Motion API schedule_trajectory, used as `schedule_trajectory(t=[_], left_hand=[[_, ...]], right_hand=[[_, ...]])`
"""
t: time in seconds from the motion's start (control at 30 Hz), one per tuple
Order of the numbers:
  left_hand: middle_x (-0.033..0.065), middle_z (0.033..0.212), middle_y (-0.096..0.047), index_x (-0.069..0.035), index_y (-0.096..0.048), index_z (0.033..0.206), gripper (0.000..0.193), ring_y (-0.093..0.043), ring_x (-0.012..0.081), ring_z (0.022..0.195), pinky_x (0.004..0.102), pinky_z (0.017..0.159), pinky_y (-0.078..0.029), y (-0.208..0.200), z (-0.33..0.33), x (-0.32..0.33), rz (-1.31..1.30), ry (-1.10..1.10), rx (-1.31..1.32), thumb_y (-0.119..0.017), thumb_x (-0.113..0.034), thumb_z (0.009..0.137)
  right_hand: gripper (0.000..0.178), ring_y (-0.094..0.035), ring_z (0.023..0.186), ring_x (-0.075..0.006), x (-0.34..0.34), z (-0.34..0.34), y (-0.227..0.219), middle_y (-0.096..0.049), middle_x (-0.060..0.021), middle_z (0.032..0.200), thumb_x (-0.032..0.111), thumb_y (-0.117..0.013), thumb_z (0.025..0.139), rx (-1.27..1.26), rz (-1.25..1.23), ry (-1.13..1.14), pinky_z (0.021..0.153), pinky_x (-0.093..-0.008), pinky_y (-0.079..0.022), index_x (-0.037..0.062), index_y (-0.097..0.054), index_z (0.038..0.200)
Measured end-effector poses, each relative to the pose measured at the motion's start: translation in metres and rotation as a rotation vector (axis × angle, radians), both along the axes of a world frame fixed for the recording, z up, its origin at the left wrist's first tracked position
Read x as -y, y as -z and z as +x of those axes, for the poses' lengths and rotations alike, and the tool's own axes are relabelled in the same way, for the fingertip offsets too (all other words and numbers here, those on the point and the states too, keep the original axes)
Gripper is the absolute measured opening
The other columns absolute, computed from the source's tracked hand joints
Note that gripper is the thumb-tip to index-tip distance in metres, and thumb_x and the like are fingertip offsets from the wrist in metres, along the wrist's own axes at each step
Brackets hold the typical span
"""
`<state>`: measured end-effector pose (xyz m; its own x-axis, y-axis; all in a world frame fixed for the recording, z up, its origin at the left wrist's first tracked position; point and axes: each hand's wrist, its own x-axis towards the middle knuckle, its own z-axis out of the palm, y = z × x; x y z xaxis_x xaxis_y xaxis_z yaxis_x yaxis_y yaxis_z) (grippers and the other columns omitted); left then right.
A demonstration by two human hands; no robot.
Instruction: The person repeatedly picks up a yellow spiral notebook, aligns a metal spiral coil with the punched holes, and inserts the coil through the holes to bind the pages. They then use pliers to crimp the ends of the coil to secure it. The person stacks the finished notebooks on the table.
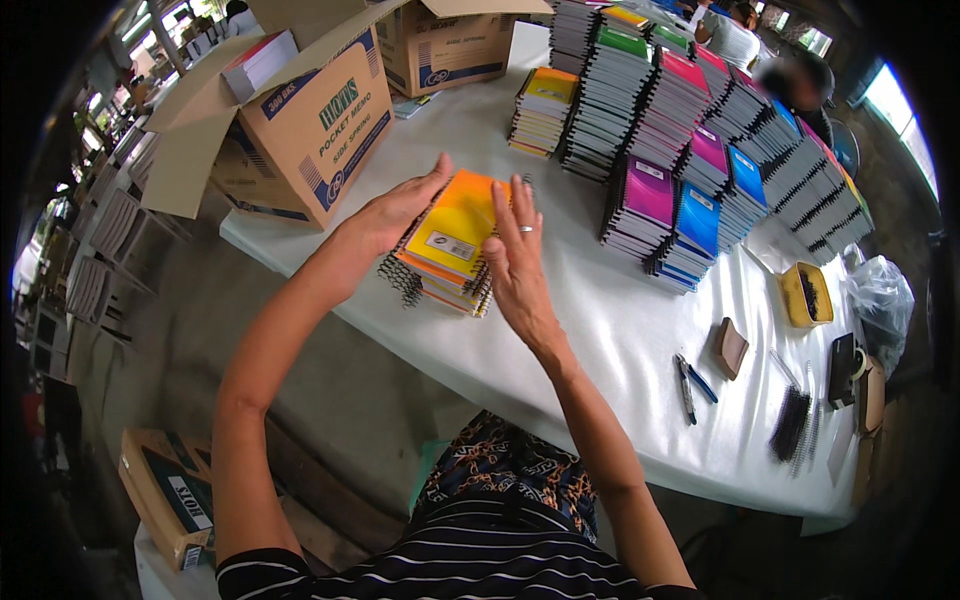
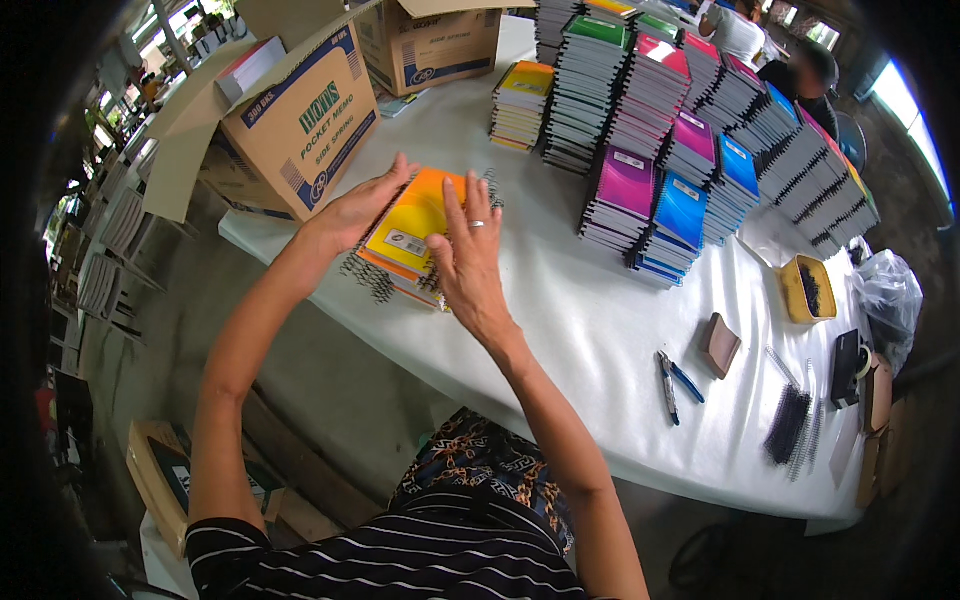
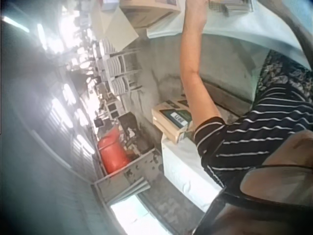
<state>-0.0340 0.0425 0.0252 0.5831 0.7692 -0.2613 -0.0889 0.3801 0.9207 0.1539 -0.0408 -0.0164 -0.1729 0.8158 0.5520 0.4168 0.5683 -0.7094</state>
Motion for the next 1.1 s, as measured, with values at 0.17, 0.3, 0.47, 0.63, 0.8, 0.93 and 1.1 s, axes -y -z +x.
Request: schedule_trajectory(t=[0.17, 0.3, 0.47, 0.63, 0.8, 0.93, 1.1], left_hand=[[0.0126, 0.146, -0.043, -0.002, -0.033, 0.147, 0.075, -0.040, 0.0199, 0.135, 0.0342, 0.111, -0.035, 0.013, 0.004, -0.002, 0.208, -0.141, -0.295, -0.039, -0.059, 0.099], [0.0159, 0.155, -0.033, -0.002, -0.023, 0.152, 0.090, -0.018, 0.0240, 0.147, 0.0350, 0.119, -0.019, -0.003, 0.012, -0.039, 0.695, -0.086, -0.573, -0.037, -0.069, 0.094], [0.0227, 0.146, -0.044, -0.007, -0.039, 0.147, 0.098, -0.036, 0.0338, 0.140, 0.0358, 0.113, -0.029, -0.025, 0.051, -0.069, 0.724, 0.324, -0.982, -0.028, -0.083, 0.085], [0.0236, 0.146, -0.043, -0.013, -0.039, 0.148, 0.097, -0.037, 0.0356, 0.139, 0.0360, 0.112, -0.029, -0.024, 0.049, -0.086, 0.554, 0.648, -1.063, -0.026, -0.085, 0.083], [0.0148, 0.160, -0.019, -0.015, -0.031, 0.152, 0.095, -0.013, 0.0276, 0.149, 0.0393, 0.118, -0.015, -0.004, 0.025, -0.072, 0.559, 0.147, -0.756, -0.025, -0.083, 0.085], [0.0144, 0.145, -0.044, -0.011, -0.040, 0.146, 0.090, -0.029, 0.0249, 0.143, 0.0466, 0.116, -0.022, 0.033, -0.059, -0.066, -0.030, -0.124, -0.585, -0.024, -0.079, 0.089], [0.0133, 0.120, -0.066, -0.004, -0.057, 0.128, 0.051, -0.065, 0.0234, 0.105, 0.0384, 0.086, -0.055, 0.067, -0.027, -0.022, -0.249, -0.110, -0.159, -0.049, -0.045, 0.098]], right_hand=[[0.057, -0.017, 0.147, -0.0373, 0.015, -0.011, -0.009, -0.021, -0.0209, 0.157, 0.029, -0.052, 0.098, 0.286, 0.131, 0.244, 0.116, -0.0556, -0.016, 0.0062, -0.036, 0.148], [0.031, -0.057, 0.106, -0.0327, 0.066, -0.023, -0.008, -0.057, -0.0153, 0.118, 0.026, -0.059, 0.093, 0.332, 0.319, -0.039, 0.087, -0.0461, -0.046, 0.0054, -0.058, 0.117], [0.017, -0.063, 0.062, -0.0265, 0.055, -0.056, 0.009, -0.063, -0.0083, 0.078, 0.022, -0.063, 0.090, 0.532, 0.303, -0.026, 0.054, -0.0365, -0.050, 0.0053, -0.060, 0.086], [0.016, -0.066, 0.066, -0.0329, 0.031, -0.052, -0.006, -0.065, -0.0163, 0.076, 0.012, -0.054, 0.092, 0.484, 0.142, -0.029, 0.055, -0.0431, -0.051, -0.0016, -0.063, 0.093], [0.012, -0.067, 0.074, -0.0293, 0.055, -0.002, -0.002, -0.069, -0.0136, 0.086, 0.012, -0.060, 0.091, 0.071, 0.103, -0.153, 0.063, -0.0369, -0.053, -0.0001, -0.064, 0.089], [0.034, -0.060, 0.114, -0.0263, 0.044, 0.029, 0.021, -0.062, -0.0183, 0.124, 0.022, -0.047, 0.103, -0.439, -0.215, 0.175, 0.097, -0.0362, -0.046, -0.0007, -0.056, 0.127], [0.070, -0.024, 0.142, -0.0252, -0.002, -0.003, 0.071, -0.027, -0.0180, 0.153, 0.052, -0.026, 0.102, -0.790, -0.563, -0.084, 0.116, -0.0334, -0.016, -0.0011, -0.021, 0.148]])
